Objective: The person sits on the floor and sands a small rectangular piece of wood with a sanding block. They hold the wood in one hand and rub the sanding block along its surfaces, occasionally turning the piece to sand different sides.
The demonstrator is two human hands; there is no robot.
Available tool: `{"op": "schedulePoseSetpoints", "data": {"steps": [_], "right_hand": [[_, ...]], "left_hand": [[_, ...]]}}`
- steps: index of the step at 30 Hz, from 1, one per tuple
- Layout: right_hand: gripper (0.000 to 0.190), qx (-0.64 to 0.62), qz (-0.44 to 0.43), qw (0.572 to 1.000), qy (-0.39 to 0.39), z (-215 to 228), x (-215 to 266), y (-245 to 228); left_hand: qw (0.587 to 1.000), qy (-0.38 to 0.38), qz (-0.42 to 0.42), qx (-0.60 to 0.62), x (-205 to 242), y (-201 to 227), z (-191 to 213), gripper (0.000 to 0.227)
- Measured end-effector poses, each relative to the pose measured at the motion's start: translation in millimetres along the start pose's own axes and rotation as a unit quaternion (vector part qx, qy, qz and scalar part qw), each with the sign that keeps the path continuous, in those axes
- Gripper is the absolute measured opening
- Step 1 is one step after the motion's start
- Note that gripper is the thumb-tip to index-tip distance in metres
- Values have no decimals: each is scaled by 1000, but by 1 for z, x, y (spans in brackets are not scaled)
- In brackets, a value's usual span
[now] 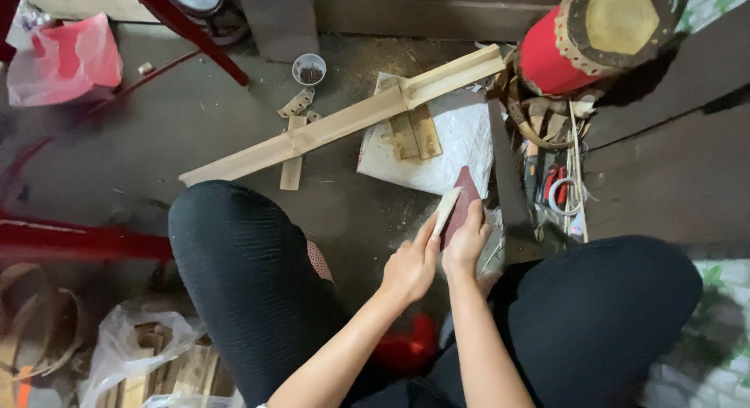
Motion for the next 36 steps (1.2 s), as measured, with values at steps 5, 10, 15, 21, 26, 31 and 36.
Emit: {"op": "schedulePoseSetpoints", "data": {"steps": [5, 10, 15, 21, 26, 31, 36], "right_hand": [[34, -1, 65, 998, -16, 7, -44, 57], [31, -7, 104, 992, -63, -1, -47, 42], [24, -49, 122, 988, -82, -7, -17, 12], [26, -48, -123, 989, 61, 59, -121, 178], [40, -38, -48, 998, 20, 41, -62, 47], [52, -46, 9, 999, -6, 35, -57, 14], [54, 8, 120, 991, -51, 27, -39, -14]], "left_hand": [[1000, -20, -10, -3, 7, 4, -5, 56], [999, -16, 0, 36, 12, 15, 7, 56], [1000, -15, -5, 23, -5, -6, 1, 54], [721, -328, -89, 604, -8, -7, -25, 76], [677, -362, -75, 636, 3, 5, -19, 83], [650, -392, -92, 644, 6, 6, -25, 82], [682, -357, -83, 633, -2, 4, -31, 80]]}}
Point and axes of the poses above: each hand's wrist, its own x-axis away from the middle knuckle, its own z-axis out of the back of the hand, y = z × x, the point moved 8 cm from there along -x, towards the middle knuckle, and after that the axes turned 7 degrees about z, right-handed, at the moved point
